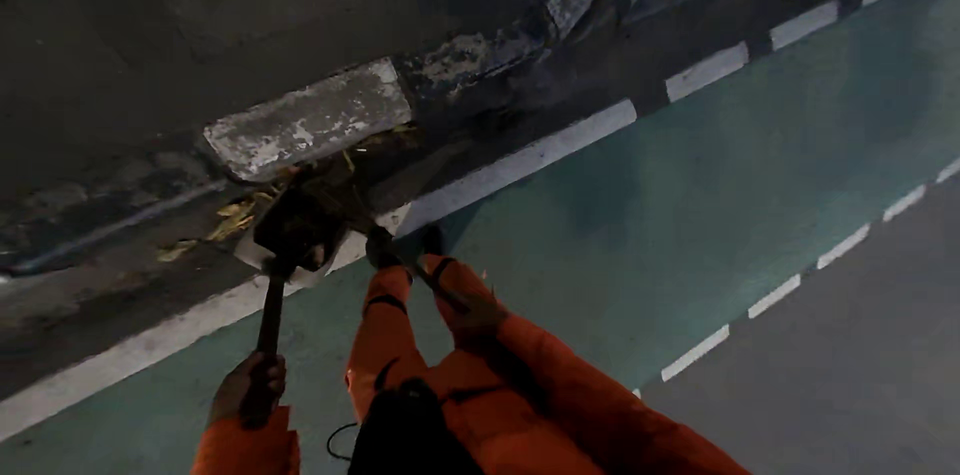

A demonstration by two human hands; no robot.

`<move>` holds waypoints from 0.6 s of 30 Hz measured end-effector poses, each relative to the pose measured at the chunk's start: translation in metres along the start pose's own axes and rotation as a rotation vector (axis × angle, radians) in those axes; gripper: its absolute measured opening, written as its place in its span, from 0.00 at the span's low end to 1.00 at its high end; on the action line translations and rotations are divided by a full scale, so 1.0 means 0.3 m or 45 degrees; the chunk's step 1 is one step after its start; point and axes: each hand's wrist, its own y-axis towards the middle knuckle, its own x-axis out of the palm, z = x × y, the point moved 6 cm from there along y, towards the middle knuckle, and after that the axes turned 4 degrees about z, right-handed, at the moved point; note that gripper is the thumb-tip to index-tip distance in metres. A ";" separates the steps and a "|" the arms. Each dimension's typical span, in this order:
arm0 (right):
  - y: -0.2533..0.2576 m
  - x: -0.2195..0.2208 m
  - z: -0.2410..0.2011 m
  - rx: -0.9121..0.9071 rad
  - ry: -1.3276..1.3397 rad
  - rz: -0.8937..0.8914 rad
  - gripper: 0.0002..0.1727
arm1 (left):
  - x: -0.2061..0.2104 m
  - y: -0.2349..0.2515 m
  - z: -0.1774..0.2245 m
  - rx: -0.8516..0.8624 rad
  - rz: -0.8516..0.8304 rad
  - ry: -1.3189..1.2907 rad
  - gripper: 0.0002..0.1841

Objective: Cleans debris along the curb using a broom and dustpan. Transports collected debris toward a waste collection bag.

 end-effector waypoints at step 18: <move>0.192 0.040 -0.034 -0.231 -0.340 -0.025 0.30 | -0.166 0.058 0.142 -0.094 -0.438 -0.373 0.20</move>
